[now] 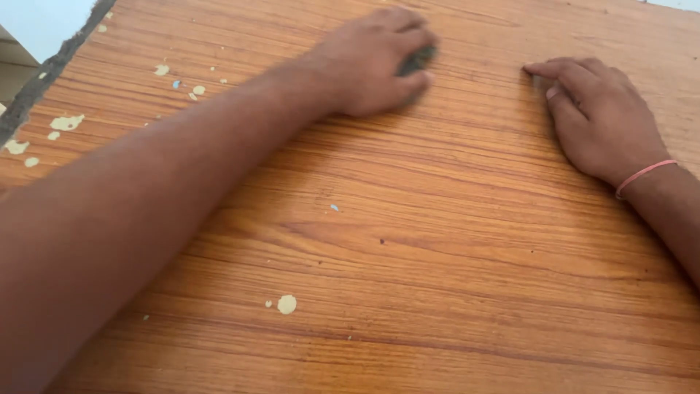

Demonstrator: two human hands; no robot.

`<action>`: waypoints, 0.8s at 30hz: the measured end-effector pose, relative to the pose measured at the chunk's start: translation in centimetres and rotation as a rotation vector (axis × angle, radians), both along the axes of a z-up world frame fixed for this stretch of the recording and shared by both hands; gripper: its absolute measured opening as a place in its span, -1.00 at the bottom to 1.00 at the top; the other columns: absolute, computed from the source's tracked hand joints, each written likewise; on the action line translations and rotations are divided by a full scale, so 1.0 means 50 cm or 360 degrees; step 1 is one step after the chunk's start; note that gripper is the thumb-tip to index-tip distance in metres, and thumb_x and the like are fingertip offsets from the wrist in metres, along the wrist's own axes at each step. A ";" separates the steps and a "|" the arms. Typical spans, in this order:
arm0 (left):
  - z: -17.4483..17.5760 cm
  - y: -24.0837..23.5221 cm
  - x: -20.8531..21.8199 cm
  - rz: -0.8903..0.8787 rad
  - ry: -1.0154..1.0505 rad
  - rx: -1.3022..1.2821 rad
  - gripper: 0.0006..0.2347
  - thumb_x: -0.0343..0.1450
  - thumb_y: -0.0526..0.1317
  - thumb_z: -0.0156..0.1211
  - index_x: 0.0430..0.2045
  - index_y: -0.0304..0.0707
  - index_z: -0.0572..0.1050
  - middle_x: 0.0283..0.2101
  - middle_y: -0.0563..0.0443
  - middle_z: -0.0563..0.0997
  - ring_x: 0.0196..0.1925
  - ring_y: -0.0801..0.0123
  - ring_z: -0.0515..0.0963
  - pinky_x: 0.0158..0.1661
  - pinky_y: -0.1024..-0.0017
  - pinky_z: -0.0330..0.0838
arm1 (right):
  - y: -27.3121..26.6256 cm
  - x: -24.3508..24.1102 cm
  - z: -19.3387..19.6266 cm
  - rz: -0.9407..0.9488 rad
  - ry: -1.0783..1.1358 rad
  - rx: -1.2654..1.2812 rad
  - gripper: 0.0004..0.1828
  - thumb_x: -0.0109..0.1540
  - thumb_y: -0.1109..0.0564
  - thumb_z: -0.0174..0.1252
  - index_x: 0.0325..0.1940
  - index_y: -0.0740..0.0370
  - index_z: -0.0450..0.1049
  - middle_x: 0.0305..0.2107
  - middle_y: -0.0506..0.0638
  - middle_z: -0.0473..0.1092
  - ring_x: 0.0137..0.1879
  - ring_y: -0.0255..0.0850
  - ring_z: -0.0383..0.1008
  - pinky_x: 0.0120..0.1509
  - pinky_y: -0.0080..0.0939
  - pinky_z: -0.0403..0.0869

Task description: The person wipes a wooden table surface using a green cloth held in the right hand, moving it back and forth across the table while the left hand rests on the surface for support.

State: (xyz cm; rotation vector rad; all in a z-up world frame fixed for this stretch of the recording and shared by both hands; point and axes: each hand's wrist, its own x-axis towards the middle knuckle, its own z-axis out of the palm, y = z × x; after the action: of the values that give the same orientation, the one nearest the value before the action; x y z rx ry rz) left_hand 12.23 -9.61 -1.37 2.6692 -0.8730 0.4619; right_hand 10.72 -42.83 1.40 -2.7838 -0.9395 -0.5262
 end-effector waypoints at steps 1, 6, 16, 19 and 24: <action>0.007 0.021 -0.016 0.0002 -0.0004 0.0003 -0.48 0.52 0.09 -0.03 0.28 -0.30 0.34 0.36 -0.28 0.33 0.42 -0.07 0.28 0.32 0.01 0.21 | 0.001 0.001 0.001 0.0002 -0.0004 0.0003 -0.60 0.48 0.13 -0.09 0.36 0.15 0.48 0.15 0.17 0.42 0.29 0.14 0.36 0.44 0.09 0.28; 0.014 0.106 -0.116 0.0106 -0.0049 0.0043 -0.50 0.56 0.07 -0.07 0.29 -0.33 0.35 0.37 -0.37 0.31 0.41 -0.24 0.25 0.33 -0.06 0.18 | 0.004 0.000 0.000 -0.0015 0.0006 0.0024 -0.61 0.48 0.13 -0.09 0.35 0.14 0.48 0.13 0.15 0.43 0.28 0.14 0.36 0.43 0.09 0.29; 0.042 0.009 -0.377 -0.0065 0.0000 0.0028 -0.51 0.52 0.06 -0.09 0.25 -0.30 0.36 0.40 -0.33 0.29 0.51 -0.17 0.14 0.40 -0.05 0.05 | 0.007 0.000 0.001 -0.0073 0.0035 0.0012 -0.58 0.45 0.12 -0.12 0.35 0.13 0.46 0.16 0.16 0.42 0.32 0.15 0.33 0.43 0.12 0.25; 0.036 -0.059 -0.428 -0.0251 0.0005 -0.0068 -0.53 0.51 0.01 -0.05 0.23 -0.32 0.38 0.39 -0.39 0.31 0.49 -0.20 0.18 0.39 -0.13 0.05 | 0.005 0.003 -0.002 -0.0060 0.0017 0.0006 -0.59 0.46 0.11 -0.12 0.35 0.14 0.46 0.17 0.17 0.42 0.33 0.14 0.34 0.46 0.11 0.25; 0.022 -0.163 -0.457 -0.0516 -0.0088 -0.0352 -0.54 0.46 -0.01 0.07 0.19 -0.31 0.44 0.39 -0.36 0.39 0.50 -0.18 0.31 0.45 -0.10 0.19 | 0.004 0.004 -0.002 -0.0053 -0.0002 -0.0005 -0.59 0.45 0.13 -0.11 0.35 0.14 0.47 0.13 0.18 0.44 0.28 0.16 0.37 0.44 0.11 0.27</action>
State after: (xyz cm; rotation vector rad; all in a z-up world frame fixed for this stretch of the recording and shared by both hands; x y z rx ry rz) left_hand -10.60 -17.74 -0.26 2.2713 -1.1714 0.5199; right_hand 10.94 -42.63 1.30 -2.8065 -0.8965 -0.5315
